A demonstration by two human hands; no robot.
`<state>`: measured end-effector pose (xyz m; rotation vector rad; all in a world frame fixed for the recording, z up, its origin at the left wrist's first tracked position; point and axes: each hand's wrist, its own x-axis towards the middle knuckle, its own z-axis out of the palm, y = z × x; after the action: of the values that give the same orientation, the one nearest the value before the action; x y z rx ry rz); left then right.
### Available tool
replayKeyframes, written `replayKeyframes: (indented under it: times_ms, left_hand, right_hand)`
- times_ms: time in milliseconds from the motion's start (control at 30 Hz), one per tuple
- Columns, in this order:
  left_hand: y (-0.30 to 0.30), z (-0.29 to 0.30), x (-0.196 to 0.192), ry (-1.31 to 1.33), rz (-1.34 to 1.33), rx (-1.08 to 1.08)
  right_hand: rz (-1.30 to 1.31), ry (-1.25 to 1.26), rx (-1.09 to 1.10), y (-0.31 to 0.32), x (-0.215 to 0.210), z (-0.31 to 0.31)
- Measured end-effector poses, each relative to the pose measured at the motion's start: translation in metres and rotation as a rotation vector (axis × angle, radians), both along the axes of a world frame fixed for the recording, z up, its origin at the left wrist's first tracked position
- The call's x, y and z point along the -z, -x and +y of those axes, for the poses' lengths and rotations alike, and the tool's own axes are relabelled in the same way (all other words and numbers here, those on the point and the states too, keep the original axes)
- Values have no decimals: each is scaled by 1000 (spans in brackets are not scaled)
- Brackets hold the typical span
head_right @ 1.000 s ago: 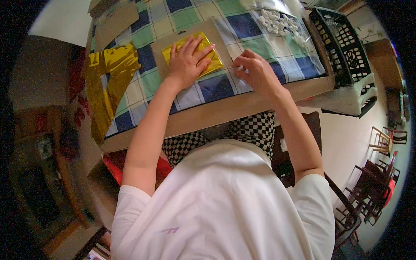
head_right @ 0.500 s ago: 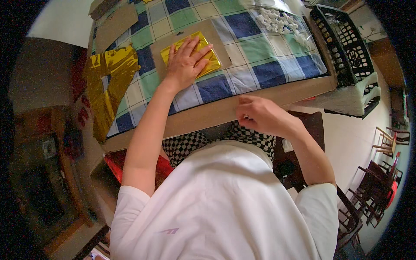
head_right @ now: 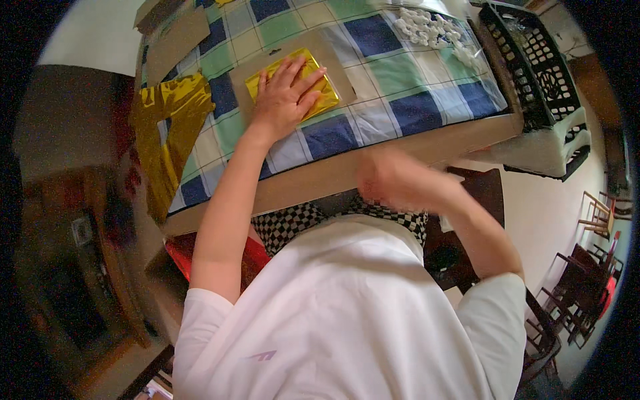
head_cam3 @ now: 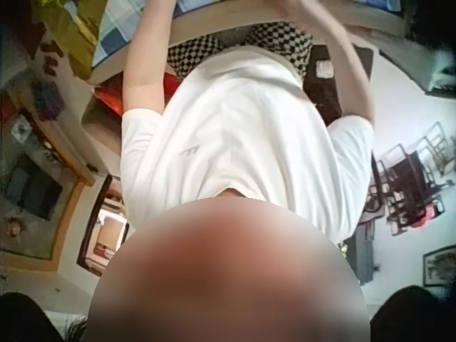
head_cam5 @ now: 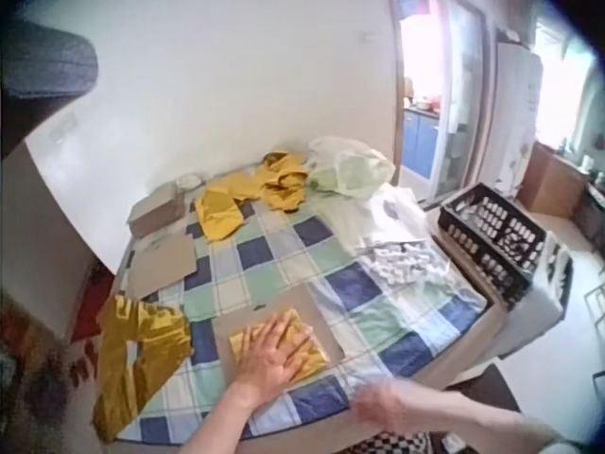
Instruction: The person folds gold foil balloons by hand, then places each one into a plastic packaging sleeve with a cardboard backing.
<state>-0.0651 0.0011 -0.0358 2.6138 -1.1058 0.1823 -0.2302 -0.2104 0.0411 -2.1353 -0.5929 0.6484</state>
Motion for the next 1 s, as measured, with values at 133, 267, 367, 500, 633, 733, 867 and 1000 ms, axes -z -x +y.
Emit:
replayKeyframes:
  times_ms: [133, 267, 367, 500, 633, 733, 867, 1000]
  left_hand:
    - [-1, -2, 3, -7, 1, 3]
    - [-2, -2, 3, 18, -20, 7]
    - [-2, -7, 2, 24, 5, 20]
    - [-1, -3, 2, 30, -23, 12]
    - [-1, -2, 4, -1, -13, 3]
    - [-1, -5, 4, 24, -16, 4]
    - [-3, -3, 5, 28, -22, 4]
    - [-4, -2, 3, 34, -11, 3]
  right_hand:
    - [176, -30, 245, 21, -11, -4]
    - [-426, 2, 563, -39, 11, -9]
    - [-521, 101, 531, -56, 43, -17]
    - [-666, 154, 481, -56, 47, -11]
    - [-259, 35, 107, -4, 31, 8]
    - [320, 101, -549, 37, -11, 24]
    - [339, 335, -190, 14, -23, 9]
    - [-524, 121, 272, -37, 7, -20]
